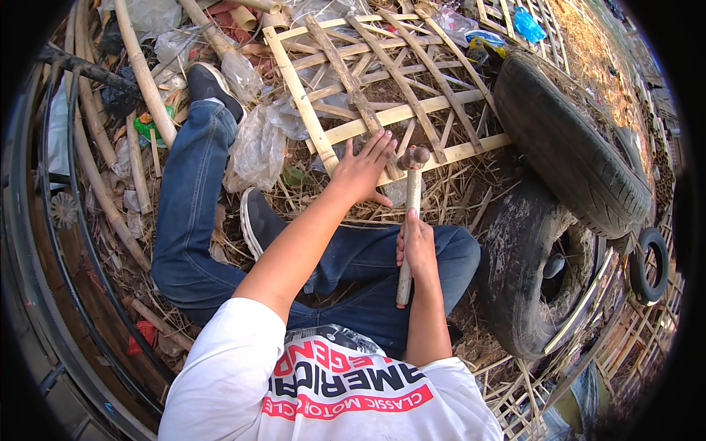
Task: The person hammers a wooden lattice, turns it over, and fits bamboo strips into the structure by hand while sitting on the ground.
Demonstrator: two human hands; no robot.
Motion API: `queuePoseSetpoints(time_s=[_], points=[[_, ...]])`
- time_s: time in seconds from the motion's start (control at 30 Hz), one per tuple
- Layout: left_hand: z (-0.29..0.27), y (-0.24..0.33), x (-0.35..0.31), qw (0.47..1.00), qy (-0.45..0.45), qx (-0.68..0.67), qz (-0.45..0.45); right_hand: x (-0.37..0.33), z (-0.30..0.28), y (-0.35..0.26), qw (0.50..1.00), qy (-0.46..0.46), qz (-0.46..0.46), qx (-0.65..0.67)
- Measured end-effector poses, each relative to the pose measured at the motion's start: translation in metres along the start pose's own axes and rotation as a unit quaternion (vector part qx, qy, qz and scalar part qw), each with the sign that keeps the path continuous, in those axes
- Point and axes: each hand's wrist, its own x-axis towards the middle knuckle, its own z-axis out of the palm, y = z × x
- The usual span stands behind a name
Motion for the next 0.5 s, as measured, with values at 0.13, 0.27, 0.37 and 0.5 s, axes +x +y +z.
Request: queuePoseSetpoints(time_s=[0.13,0.27,0.37,0.5], points=[[-0.001,0.000,0.000,1.000,-0.001,-0.006,-0.003,0.001,0.000,0.001,1.000,0.000,-0.003,0.005],[-0.001,0.001,0.000,1.000,0.001,-0.001,0.001,-0.001,0.000,-0.002,1.000,0.006,0.001,-0.002],[0.000,0.001,0.000,1.000,0.000,0.004,-0.002,-0.002,0.001,-0.003,1.000,0.013,-0.003,-0.008],[0.000,-0.003,0.000,1.000,0.011,0.002,0.006,-0.010,0.003,-0.013,1.000,0.017,-0.022,0.008]])
